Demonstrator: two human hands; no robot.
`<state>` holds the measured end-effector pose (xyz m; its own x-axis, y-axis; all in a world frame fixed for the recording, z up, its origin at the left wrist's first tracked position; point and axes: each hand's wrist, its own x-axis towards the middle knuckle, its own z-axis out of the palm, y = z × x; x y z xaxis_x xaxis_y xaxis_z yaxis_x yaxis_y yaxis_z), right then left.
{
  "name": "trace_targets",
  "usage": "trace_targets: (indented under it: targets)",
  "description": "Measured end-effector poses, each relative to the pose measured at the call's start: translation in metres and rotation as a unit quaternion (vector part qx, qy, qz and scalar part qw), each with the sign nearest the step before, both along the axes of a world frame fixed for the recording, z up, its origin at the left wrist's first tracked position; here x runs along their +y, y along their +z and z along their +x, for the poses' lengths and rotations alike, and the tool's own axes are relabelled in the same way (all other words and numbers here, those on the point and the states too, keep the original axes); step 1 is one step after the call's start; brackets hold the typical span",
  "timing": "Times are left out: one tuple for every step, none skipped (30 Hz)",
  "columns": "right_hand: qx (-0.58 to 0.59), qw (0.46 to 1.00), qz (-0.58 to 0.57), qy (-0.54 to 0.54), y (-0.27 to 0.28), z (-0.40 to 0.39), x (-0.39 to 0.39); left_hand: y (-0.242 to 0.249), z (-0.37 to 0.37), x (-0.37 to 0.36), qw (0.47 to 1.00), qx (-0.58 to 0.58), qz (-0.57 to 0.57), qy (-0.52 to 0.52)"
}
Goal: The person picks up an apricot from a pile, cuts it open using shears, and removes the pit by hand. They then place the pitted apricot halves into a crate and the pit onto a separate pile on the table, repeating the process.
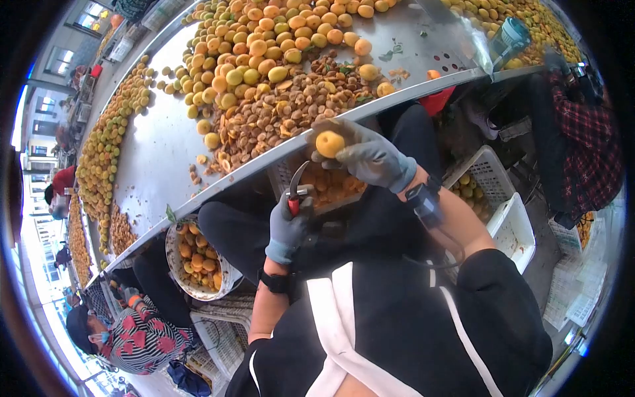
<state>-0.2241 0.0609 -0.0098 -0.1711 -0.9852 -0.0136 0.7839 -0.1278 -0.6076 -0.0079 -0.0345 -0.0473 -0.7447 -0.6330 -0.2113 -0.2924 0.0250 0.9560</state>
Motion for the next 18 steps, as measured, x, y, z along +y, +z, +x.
trace_targets:
  targets:
    - [0.036,0.999,-0.013,-0.01,-0.004,0.007,0.003,0.005,0.0,0.001,0.997,0.016,-0.072,-0.015]
    - [0.072,0.997,-0.027,-0.021,-0.006,0.013,0.006,0.011,-0.001,0.003,0.988,0.032,-0.145,-0.031]
    - [0.075,0.997,-0.008,-0.024,-0.002,0.017,0.009,0.017,-0.001,0.004,0.989,0.022,-0.145,-0.035]
    - [0.074,0.997,-0.007,-0.022,-0.001,0.022,0.012,0.021,0.001,0.006,0.989,0.02,-0.144,-0.033]
    - [0.073,0.997,0.003,-0.024,0.0,0.027,0.015,0.024,0.003,0.006,0.984,-0.009,-0.168,-0.05]
    - [0.072,0.997,0.014,-0.026,0.001,0.031,0.018,0.026,0.004,0.008,0.978,-0.038,-0.193,-0.067]
    - [0.057,0.998,0.029,-0.029,0.004,0.036,0.021,0.027,0.004,0.009,0.979,-0.039,-0.191,-0.066]
    - [0.058,0.998,0.029,-0.028,0.003,0.038,0.022,0.028,0.004,0.01,0.975,-0.036,-0.207,-0.07]
    - [0.073,0.997,0.021,-0.026,0.002,0.04,0.024,0.029,0.004,0.012,0.972,-0.033,-0.222,-0.074]
    - [0.088,0.996,0.013,-0.024,0.001,0.043,0.026,0.03,0.004,0.013,0.972,-0.033,-0.221,-0.073]
    - [0.087,0.996,0.013,-0.023,0.001,0.046,0.028,0.031,0.004,0.014,0.963,-0.04,-0.257,-0.073]
    - [0.071,0.997,0.019,-0.014,0.002,0.05,0.028,0.032,0.005,0.015,0.952,-0.047,-0.293,-0.072]
    - [0.055,0.998,0.025,-0.006,0.002,0.052,0.028,0.033,0.005,0.016,0.952,-0.048,-0.293,-0.071]
    - [0.054,0.998,0.025,-0.004,0.002,0.053,0.029,0.035,0.005,0.017,0.944,-0.057,-0.318,-0.063]
    - [0.051,0.998,0.029,0.001,0.003,0.053,0.029,0.036,0.006,0.017,0.936,-0.065,-0.343,-0.056]
    - [0.049,0.998,0.032,0.006,0.005,0.053,0.03,0.038,0.006,0.017,0.936,-0.066,-0.343,-0.055]
    - [0.048,0.998,0.032,0.007,0.008,0.052,0.031,0.041,0.007,0.017,0.932,-0.076,-0.349,-0.056]
    - [0.059,0.998,0.037,0.006,0.011,0.05,0.033,0.042,0.007,0.017,0.929,-0.086,-0.356,-0.057]
